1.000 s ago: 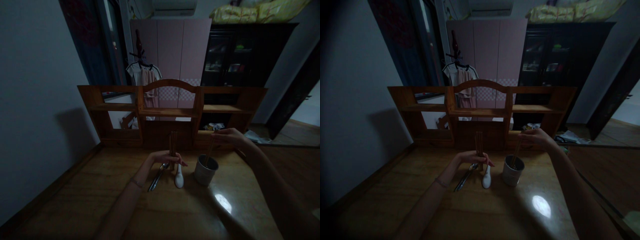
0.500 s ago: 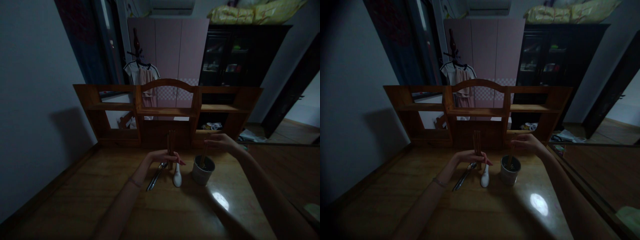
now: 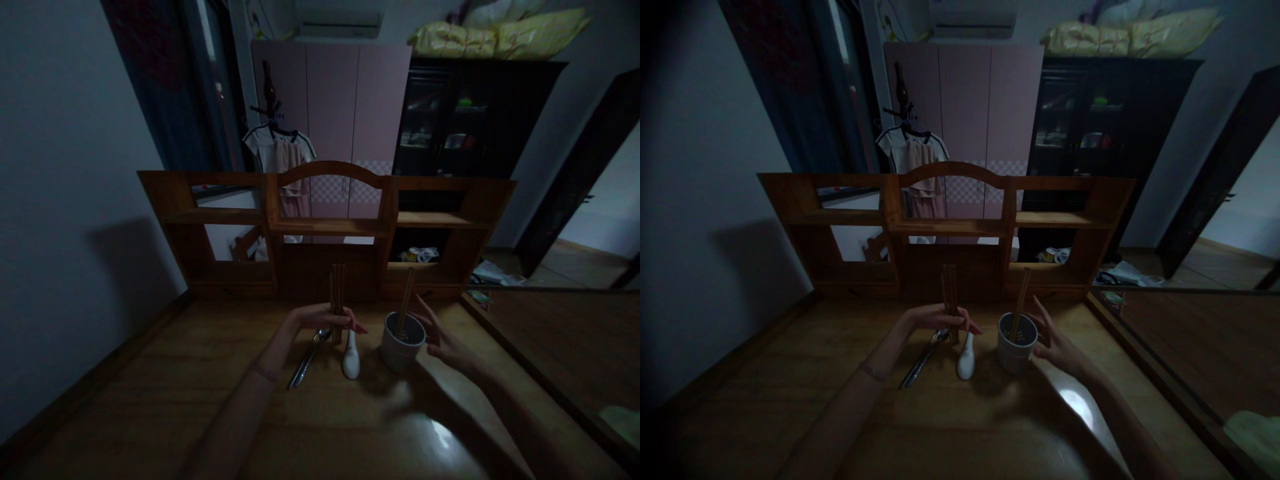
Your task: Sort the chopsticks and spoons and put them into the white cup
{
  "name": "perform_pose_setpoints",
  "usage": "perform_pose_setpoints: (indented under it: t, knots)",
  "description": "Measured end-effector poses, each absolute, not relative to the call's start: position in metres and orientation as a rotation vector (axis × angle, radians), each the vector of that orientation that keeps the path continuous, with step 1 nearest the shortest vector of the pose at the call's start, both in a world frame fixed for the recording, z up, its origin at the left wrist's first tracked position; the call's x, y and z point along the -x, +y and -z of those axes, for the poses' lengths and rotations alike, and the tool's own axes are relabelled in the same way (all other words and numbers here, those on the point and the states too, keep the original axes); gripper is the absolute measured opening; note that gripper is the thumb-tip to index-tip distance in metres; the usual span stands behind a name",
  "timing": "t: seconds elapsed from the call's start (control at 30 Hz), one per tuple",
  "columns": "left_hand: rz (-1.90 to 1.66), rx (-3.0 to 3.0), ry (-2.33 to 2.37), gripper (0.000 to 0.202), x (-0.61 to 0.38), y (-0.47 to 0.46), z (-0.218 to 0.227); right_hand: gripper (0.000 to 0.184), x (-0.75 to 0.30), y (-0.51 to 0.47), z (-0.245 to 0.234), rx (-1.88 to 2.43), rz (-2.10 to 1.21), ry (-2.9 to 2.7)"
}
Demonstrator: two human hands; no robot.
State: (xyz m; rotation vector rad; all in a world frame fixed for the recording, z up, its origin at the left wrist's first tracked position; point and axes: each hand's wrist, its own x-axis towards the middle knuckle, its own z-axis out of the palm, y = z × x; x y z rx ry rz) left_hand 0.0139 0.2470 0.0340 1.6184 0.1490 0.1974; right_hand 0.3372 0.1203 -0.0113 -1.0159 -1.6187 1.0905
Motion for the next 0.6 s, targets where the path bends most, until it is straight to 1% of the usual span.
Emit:
perform_pose_setpoints:
  t: [0.07,0.1,0.17,0.27,0.37,0.5,0.6]
  knots:
    - [-0.201,-1.611,0.155,0.024,-0.014,0.247,-0.034,0.13,-0.324,0.111,0.025,1.056,-1.005,-1.61]
    - [-0.202,-1.607,0.157,0.023,-0.014,0.247,-0.033,0.131,-0.317,0.107,0.03,1.089,-0.957,-1.604]
    - [-0.214,-1.596,0.148,0.022,-0.015,0.247,-0.031,0.126,-0.305,0.105,0.035,1.135,-0.902,-1.58]
    - [-0.219,-1.582,0.126,0.022,-0.016,0.248,-0.029,0.112,-0.298,0.109,0.037,1.163,-0.888,-1.548]
    - [-0.216,-1.583,0.114,0.022,-0.016,0.248,-0.029,0.105,-0.3,0.116,0.04,1.206,-0.822,-1.534]
    - [-0.212,-1.597,0.12,0.021,-0.016,0.247,-0.031,0.102,-0.304,0.123,0.047,1.183,-0.866,-1.486]
    - [-0.207,-1.608,0.138,0.02,-0.016,0.247,-0.03,0.11,-0.309,0.123,0.052,1.18,-0.909,-1.478]
